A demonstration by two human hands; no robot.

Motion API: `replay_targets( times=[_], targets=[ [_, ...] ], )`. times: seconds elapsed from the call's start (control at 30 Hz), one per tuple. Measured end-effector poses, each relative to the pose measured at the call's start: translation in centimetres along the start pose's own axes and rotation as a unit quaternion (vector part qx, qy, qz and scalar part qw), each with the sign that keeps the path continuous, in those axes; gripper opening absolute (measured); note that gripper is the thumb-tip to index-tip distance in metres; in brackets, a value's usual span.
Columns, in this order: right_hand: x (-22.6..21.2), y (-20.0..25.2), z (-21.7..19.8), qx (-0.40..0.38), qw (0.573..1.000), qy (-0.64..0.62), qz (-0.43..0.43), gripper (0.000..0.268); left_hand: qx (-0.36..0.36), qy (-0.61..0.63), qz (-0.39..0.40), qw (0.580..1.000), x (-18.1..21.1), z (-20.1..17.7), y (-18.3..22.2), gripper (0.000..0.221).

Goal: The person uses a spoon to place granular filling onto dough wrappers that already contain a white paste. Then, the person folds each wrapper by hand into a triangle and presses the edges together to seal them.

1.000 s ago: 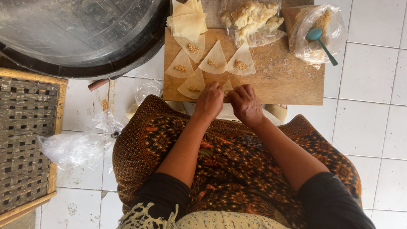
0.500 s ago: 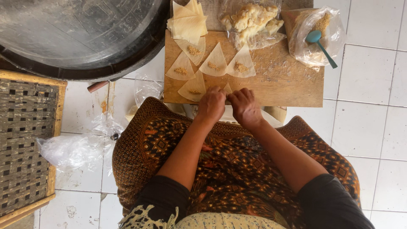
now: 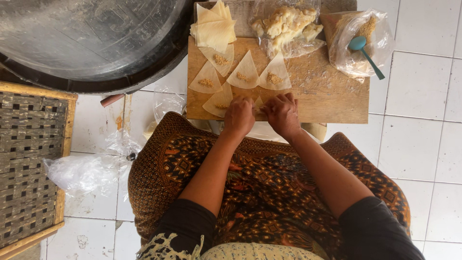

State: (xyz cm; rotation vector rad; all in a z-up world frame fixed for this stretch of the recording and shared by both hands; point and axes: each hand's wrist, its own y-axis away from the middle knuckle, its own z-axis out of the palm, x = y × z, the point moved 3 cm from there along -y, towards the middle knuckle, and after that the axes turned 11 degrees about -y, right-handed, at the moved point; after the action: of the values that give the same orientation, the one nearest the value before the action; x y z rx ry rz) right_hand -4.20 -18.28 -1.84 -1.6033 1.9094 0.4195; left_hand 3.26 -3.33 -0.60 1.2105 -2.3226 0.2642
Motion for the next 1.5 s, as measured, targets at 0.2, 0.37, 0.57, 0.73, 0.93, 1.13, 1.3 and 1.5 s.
replay_targets(
  times=[0.2,0.37,0.57,0.73,0.93,1.13,1.3,1.5],
  targets=[
    [0.0,1.2,2.4,-0.036,0.973,0.169,-0.150,0.017,0.056,-0.123,0.087,0.987,0.8,1.6,0.9,0.009],
    [-4.0,3.8,-0.9,-0.035,0.960,0.177,-0.215,0.042,-0.014,-0.211,0.078,0.974,2.1,1.8,4.1,0.031],
    [-5.8,0.9,-1.9,-0.077,0.976,0.176,-0.101,0.055,-0.047,-0.237,0.040,0.970,2.2,0.7,3.0,0.068],
    [-5.3,1.7,-2.4,-0.050,0.984,0.147,-0.093,0.057,-0.079,-0.232,0.032,0.969,1.9,0.3,2.2,0.073],
    [-4.8,0.7,-0.9,-0.093,0.971,0.192,-0.104,0.058,0.060,-0.185,0.034,0.980,1.6,0.0,1.9,0.055],
    [-4.0,-1.3,-1.5,-0.028,0.979,0.155,-0.128,0.058,0.096,-0.131,0.049,0.986,0.2,-0.1,1.1,0.046],
    [-4.3,-1.1,-2.1,0.049,0.979,0.088,-0.176,0.039,0.106,-0.120,0.027,0.987,0.6,-1.2,-0.1,0.024],
    [-1.8,-0.2,-3.6,-0.074,0.993,-0.022,-0.089,0.024,-0.087,0.034,-0.023,0.995,0.4,-2.3,-0.4,0.020]
  ],
)
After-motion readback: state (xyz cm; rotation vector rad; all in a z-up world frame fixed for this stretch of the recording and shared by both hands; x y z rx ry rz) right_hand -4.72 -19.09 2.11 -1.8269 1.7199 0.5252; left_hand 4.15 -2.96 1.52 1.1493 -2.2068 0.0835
